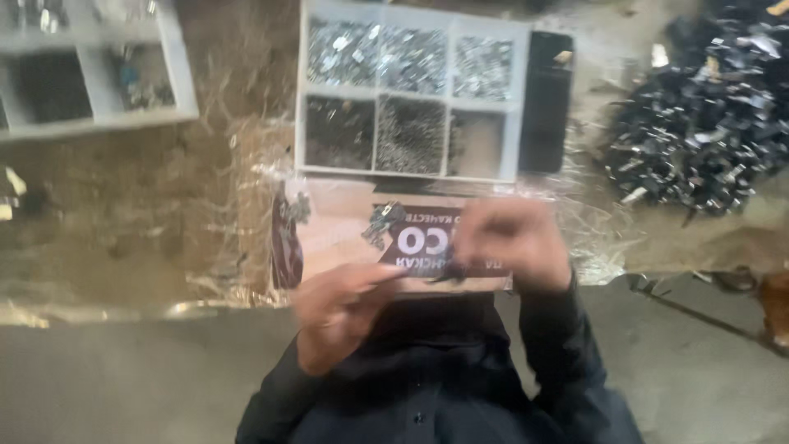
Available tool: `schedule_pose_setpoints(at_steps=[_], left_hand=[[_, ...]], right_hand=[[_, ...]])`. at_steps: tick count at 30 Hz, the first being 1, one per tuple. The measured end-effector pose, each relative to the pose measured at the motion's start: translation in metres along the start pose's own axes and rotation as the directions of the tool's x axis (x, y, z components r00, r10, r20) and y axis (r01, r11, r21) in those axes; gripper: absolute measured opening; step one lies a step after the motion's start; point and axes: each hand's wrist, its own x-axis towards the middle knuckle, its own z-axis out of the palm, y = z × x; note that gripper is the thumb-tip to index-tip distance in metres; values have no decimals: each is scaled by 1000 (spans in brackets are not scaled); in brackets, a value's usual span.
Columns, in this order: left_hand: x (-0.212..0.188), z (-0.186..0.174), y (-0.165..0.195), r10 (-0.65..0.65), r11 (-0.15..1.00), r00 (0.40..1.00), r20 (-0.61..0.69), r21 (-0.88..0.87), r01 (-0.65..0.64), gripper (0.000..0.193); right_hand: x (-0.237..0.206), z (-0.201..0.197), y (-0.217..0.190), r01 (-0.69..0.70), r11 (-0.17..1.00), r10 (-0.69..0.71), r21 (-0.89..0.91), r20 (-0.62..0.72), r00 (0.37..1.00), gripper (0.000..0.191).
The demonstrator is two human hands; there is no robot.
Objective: The person picks small metal connector parts from a compartment box and from piles on the table, presses and twists the parts together by hand to assemble connectors, and places finished assemblies back into the box compartments. They repeat this assembly cycle throughout the episode.
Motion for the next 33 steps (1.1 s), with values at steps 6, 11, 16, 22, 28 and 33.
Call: schedule_pose_setpoints(at_steps=[6,11,16,22,28,33], left_hand=[[1,-9,-1,-68,997,968,-242,20,75,22],[4,4,-6,-97,993,981,-168,-83,84,23],[7,15,-5,-109,986,985,-135,-142,90,25],[11,27,4,-114,986,985,-127,-133,96,27],[14,34,15,-101,993,986,-130,-74,92,27],[28,35,22,-55,995,994,-98,71,63,24]], right_hand=[[23,-21,-19,324,938,-345,-125,-456,821,57],[-13,-26,-9,168,931,-328,-324,-541,775,51],[-26,-119,-11,-556,-69,-707,-829,-353,614,24],[2,-214,-14,-528,-131,-435,-839,-430,791,35],[-3,-211,-21,-438,17,-451,-899,-398,799,25],[-41,-139,-33,-278,273,-741,-921,-386,549,16]])
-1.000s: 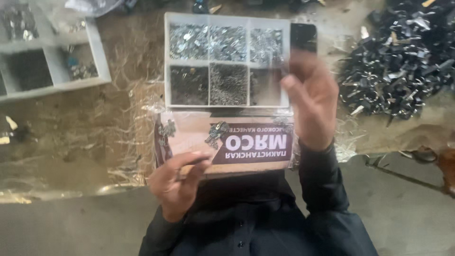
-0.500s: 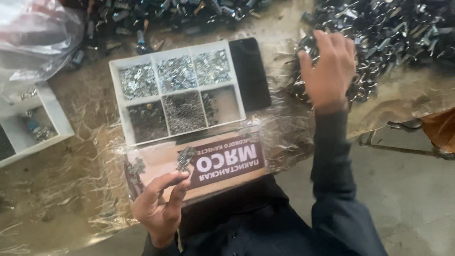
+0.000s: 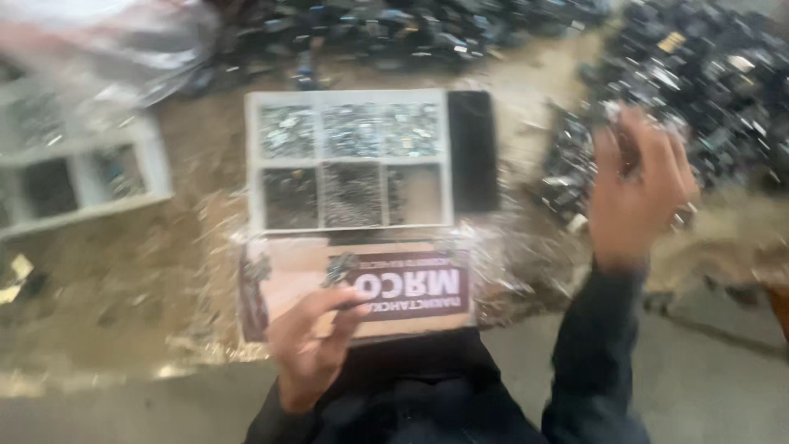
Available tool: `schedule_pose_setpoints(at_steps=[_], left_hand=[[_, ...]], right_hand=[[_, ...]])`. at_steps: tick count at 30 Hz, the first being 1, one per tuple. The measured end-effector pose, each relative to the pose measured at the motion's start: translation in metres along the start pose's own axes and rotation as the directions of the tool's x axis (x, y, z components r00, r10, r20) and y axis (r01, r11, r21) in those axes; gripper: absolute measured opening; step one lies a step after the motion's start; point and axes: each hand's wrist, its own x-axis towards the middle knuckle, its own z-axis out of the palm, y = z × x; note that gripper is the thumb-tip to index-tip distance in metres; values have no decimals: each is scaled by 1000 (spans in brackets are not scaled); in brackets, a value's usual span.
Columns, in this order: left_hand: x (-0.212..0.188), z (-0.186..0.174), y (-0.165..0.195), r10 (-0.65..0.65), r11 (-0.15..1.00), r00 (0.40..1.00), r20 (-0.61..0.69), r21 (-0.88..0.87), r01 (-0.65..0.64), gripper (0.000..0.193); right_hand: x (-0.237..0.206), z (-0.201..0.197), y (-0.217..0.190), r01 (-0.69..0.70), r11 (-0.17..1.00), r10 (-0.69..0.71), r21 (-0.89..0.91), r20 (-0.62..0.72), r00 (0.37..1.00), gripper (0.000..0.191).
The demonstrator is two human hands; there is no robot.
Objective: The person picks small metal connector parts from a compartment box and from piles on the table, presses and twists the parts together by hand to assemble connectors, and places finished assemblies back into the box compartments. They repeat this assembly cycle throughout the episode.
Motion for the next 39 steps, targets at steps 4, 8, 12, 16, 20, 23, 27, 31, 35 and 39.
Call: schedule_pose_setpoints(at_steps=[4,8,12,16,20,23,27,31,35,39], left_hand=[[17,14,9,325,945,934,146,-78,-317,21],[17,17,20,268,952,921,281,-226,-208,28],[10,4,23,275,943,939,206,-246,-222,23],[2,-1,22,133,954,986,101,-283,-100,19],[-3,-10,12,174,968,983,65,-192,-159,18],[3,-32,1,144,984,988,53,-111,-137,13],[41,-69,-13,263,958,964,44,105,-266,11],[100,-95,-24,382,867,922,62,322,-381,16],[196,-116,-48,560,710,823,96,457,-536,25],[344,-135,-82,385,735,915,120,560,-383,22]], right_hand=[[-60,-21,-73,-35,968,-12,248,188,982,12],[-91,-17,-112,-290,722,-136,629,539,831,22],[-105,1,-121,-651,275,-25,707,683,730,24],[-130,21,-129,-728,68,-31,682,731,681,20],[-145,29,-124,-815,-6,216,579,796,565,21],[-138,25,-108,-587,435,308,683,499,810,14],[-114,13,-72,-446,646,412,620,209,887,13],[-108,29,-50,-274,941,261,198,90,961,13],[-119,53,-40,-106,991,106,-79,-2,994,21],[-118,56,-34,-63,995,61,-81,-25,998,16]])
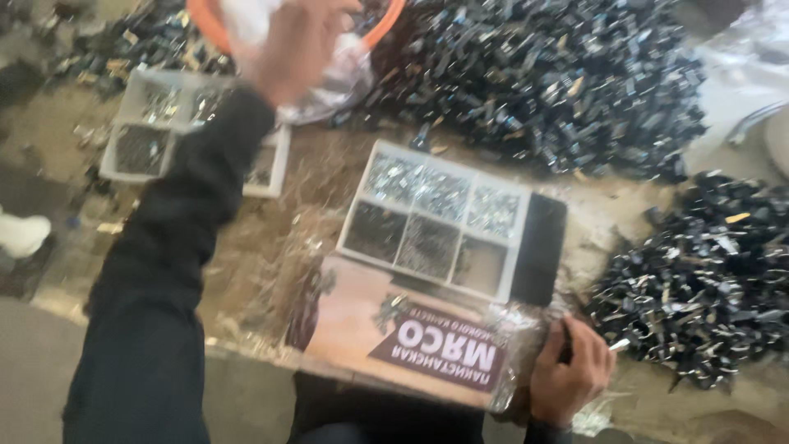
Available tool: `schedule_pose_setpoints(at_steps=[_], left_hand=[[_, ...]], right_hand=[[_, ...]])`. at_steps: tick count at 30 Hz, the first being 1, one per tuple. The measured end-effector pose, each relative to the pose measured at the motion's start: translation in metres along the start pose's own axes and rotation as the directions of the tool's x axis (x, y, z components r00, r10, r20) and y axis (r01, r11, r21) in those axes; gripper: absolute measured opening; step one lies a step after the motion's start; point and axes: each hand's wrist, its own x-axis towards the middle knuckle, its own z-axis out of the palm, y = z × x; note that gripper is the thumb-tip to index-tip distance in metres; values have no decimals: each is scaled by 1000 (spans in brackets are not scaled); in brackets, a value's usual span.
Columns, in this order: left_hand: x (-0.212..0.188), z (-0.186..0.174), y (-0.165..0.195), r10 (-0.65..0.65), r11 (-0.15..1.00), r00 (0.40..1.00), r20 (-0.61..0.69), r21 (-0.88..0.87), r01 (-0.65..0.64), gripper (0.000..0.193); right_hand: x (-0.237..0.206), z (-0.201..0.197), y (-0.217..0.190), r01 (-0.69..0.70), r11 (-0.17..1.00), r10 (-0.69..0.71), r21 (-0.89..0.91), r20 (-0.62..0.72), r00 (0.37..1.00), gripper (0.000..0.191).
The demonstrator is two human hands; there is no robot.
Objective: The person picks small metal connector parts from a compartment box and from piles on the table, presses and twists the parts together by hand to assemble connectors, and places finished assemblies back into the box compartments. They repeat this assembly cycle throughout the episode.
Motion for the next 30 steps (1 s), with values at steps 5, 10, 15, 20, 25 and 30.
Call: schedule_pose_setpoints(at_steps=[5,10,15,20,25,30], left_hand=[[92,39,-64,9,963,829,559,219,-158,67],[89,68,-73,-236,962,779,580,254,102,85],[96,60,-63,-486,859,687,540,439,263,82],[96,40,-65,-363,928,527,769,347,133,77],[94,30,-61,-441,876,362,821,305,374,77],[82,43,-62,-474,865,588,656,472,170,73]], right_hand=[[9,7,2,-5,1000,6,20,-49,999,16],[1,22,24,-25,999,25,-35,-2,1000,20],[-10,46,72,90,994,-87,-56,46,995,23],[-3,87,102,116,983,-113,144,-32,993,24],[0,92,103,163,953,-154,256,-56,986,27],[0,89,94,159,960,-149,231,-60,987,28]])
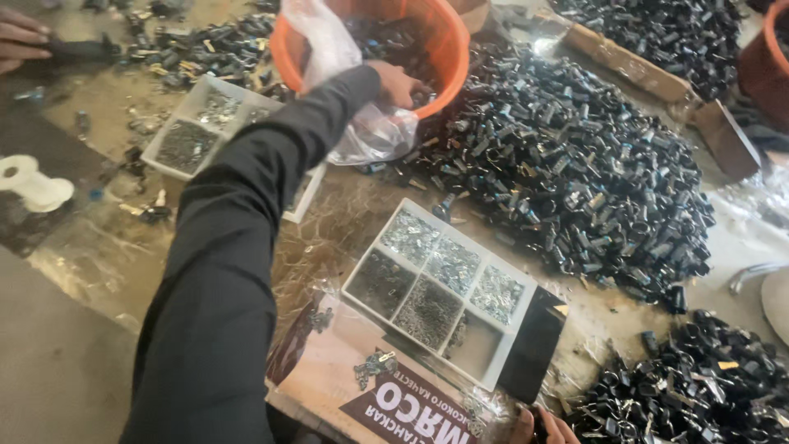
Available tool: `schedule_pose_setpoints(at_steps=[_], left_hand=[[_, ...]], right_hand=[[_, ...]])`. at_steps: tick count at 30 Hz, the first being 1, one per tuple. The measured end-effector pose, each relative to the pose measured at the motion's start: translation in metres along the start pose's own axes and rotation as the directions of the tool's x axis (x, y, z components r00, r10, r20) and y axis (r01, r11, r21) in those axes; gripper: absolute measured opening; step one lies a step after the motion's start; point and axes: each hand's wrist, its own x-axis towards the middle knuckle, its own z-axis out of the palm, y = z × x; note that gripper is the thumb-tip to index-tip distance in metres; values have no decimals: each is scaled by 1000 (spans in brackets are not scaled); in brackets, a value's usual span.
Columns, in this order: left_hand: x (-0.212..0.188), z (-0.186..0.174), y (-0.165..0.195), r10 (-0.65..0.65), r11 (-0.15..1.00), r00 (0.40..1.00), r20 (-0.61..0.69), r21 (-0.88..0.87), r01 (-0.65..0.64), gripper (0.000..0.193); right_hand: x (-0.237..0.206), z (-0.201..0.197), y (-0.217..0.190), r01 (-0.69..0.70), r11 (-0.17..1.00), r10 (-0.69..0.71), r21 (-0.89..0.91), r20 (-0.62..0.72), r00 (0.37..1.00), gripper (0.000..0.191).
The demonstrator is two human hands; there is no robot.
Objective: The person picks small metal connector parts from a compartment box and from piles on the table, presses and twists the parts together by hand to assemble connectors, and places finished assemblies back into the box compartments. They repeat this assembly cycle throughout the episode.
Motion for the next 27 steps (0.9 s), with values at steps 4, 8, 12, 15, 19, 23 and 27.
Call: schedule_pose_setpoints(at_steps=[4,8,12,15,19,23,27], left_hand=[[3,19,5,-66,984,976,-208,-175,29,65],[-5,12,8,-14,986,950,-313,-164,-39,46],[-26,-1,8,-138,956,878,-458,-295,-4,27],[-36,-6,6,-220,828,847,-484,-551,-100,22],[-27,-17,-6,218,699,540,-813,-256,-668,10],[-21,-22,-18,539,642,229,-811,220,-735,19],[-31,-20,-10,11,11,941,-339,-941,-339,5]], right_hand=[[2,-4,-14,-68,996,70,-50,38,997,28],[1,-22,-24,-26,991,31,-133,33,999,25],[-3,-25,-14,9,988,5,-152,90,996,21],[-8,-16,-6,-75,991,86,-111,100,991,23],[-6,-20,-13,-24,986,37,-163,77,996,19],[7,-35,-54,-41,965,50,-259,25,998,21],[21,-46,-96,-134,956,147,-262,32,989,19]])
